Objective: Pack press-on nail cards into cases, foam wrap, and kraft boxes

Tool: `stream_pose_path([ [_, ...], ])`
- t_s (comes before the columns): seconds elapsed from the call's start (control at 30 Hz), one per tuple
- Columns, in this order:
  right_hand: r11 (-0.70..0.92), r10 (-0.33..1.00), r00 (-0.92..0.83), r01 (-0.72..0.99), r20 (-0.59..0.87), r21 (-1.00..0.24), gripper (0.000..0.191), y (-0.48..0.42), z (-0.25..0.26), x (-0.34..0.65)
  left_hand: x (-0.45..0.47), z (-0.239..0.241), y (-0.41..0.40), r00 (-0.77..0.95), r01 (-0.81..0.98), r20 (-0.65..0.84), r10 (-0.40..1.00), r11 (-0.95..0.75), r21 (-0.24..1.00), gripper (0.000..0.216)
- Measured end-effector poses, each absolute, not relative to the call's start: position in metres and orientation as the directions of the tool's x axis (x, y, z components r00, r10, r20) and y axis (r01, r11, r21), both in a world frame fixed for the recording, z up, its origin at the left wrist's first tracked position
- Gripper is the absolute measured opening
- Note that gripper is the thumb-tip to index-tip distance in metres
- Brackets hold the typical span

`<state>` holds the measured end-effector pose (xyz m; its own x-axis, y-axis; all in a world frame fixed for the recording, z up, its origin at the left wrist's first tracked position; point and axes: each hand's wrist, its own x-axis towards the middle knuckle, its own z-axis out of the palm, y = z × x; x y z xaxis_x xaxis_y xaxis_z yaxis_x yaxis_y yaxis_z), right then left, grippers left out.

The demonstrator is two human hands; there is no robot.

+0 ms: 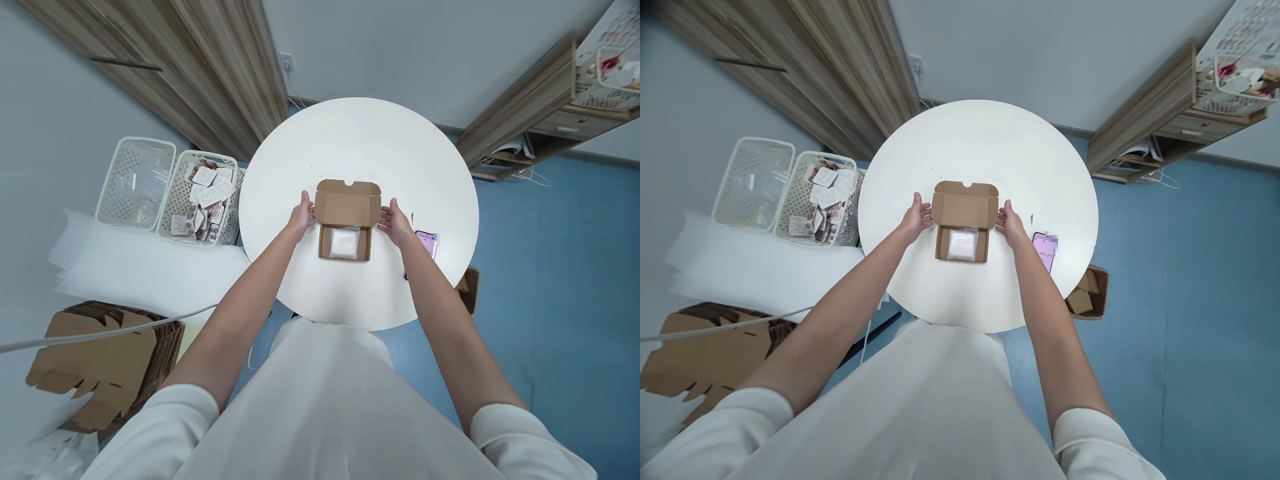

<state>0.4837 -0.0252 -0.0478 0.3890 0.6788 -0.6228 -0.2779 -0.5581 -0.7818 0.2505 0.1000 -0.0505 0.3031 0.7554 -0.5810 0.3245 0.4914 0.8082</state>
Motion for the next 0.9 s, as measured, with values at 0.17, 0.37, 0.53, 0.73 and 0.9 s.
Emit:
stream_pose_path([
  [0.17, -0.537, 0.726, 0.372, -0.220, -0.579, -0.814, 0.063, -0.023, -0.040, 0.473, 0.253, -0.047, 0.094, 0.327, 0.298, -0.551, 0.768, 0.470, 0.831, 0.083],
  [0.37, -0.457, 0.795, 0.374, -0.150, -0.478, -0.877, 0.059, -0.036, -0.024, 0.462, 0.247, -0.034, 0.085, 0.397, 0.325, -0.518, 0.757, 0.412, 0.851, 0.078],
  [0.53, -0.390, 0.826, 0.374, -0.161, -0.422, -0.907, 0.050, -0.055, -0.021, 0.451, 0.239, -0.025, 0.067, 0.423, 0.289, -0.475, 0.772, 0.381, 0.878, 0.072],
  [0.73, -0.354, 0.840, 0.401, -0.104, -0.365, -0.929, 0.044, -0.082, -0.028, 0.433, 0.220, -0.026, 0.041, 0.400, 0.274, -0.469, 0.787, 0.386, 0.881, 0.066],
  [0.9, -0.323, 0.863, 0.378, -0.100, -0.336, -0.941, 0.051, -0.103, -0.029, 0.418, 0.203, -0.034, 0.029, 0.428, 0.258, -0.484, 0.764, 0.409, 0.875, 0.064],
])
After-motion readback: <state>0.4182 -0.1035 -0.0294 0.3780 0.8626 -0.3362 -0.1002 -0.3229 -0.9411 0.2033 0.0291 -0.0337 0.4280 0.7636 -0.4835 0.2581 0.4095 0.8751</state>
